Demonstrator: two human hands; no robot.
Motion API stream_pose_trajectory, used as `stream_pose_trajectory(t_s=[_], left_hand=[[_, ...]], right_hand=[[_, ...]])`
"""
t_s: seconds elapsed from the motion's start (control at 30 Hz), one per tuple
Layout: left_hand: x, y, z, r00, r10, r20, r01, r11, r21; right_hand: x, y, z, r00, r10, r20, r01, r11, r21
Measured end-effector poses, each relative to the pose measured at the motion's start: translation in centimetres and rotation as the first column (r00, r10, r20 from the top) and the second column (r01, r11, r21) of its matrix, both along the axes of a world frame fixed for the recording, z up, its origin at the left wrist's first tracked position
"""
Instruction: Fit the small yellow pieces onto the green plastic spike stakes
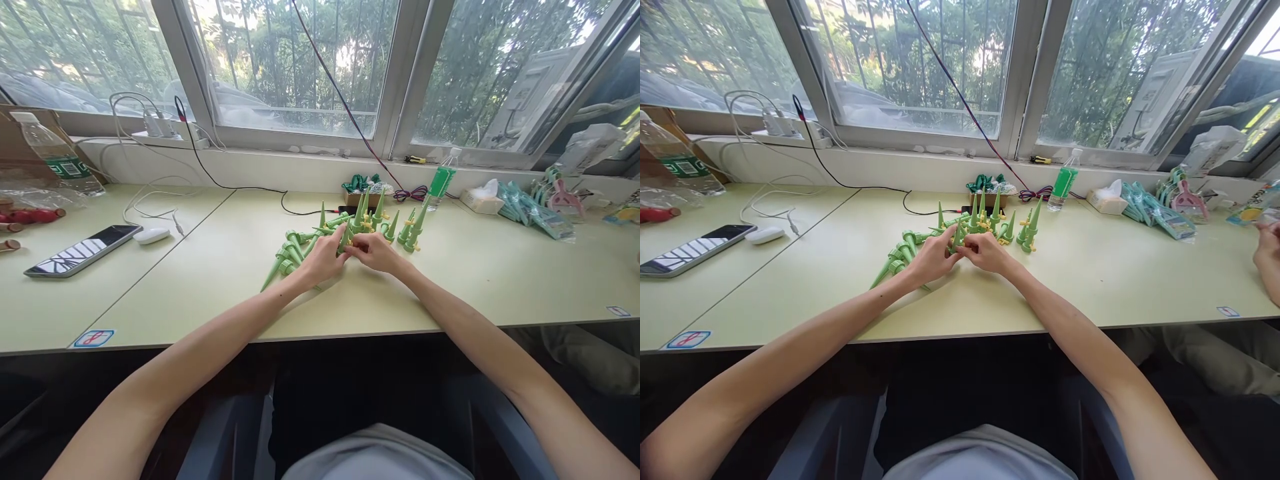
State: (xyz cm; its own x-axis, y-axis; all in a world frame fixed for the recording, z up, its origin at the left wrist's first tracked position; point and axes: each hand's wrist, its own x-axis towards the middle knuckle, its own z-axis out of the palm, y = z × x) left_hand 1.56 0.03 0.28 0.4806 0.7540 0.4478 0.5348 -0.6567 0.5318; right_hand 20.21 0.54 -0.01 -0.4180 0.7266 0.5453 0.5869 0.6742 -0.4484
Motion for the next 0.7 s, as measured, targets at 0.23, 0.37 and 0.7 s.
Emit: stream_pose_trajectory(t_s=[0.23, 0.37, 0.7], left_hand=[[-0.03, 0.42, -0.35, 1.000, -0.006, -0.007, 0.006, 0.999, 0.046], [0.03, 0.50, -0.52, 1.000, 0.003, -0.013, -0.002, 0.998, 0.062], [0.05, 0.40, -0.76, 1.000, 0.021, -0.013, -0.020, 0.997, 0.074]], right_hand=[[-0.15, -0.05, 0.02, 1.000, 0.003, -0.019, -0.003, 1.000, -0.020], [-0.17, -0.01, -0.01, 0.999, -0.008, -0.037, 0.007, 0.999, -0.036], [-0.12, 0.04, 0.05, 0.999, 0.010, -0.032, -0.012, 0.998, -0.061]])
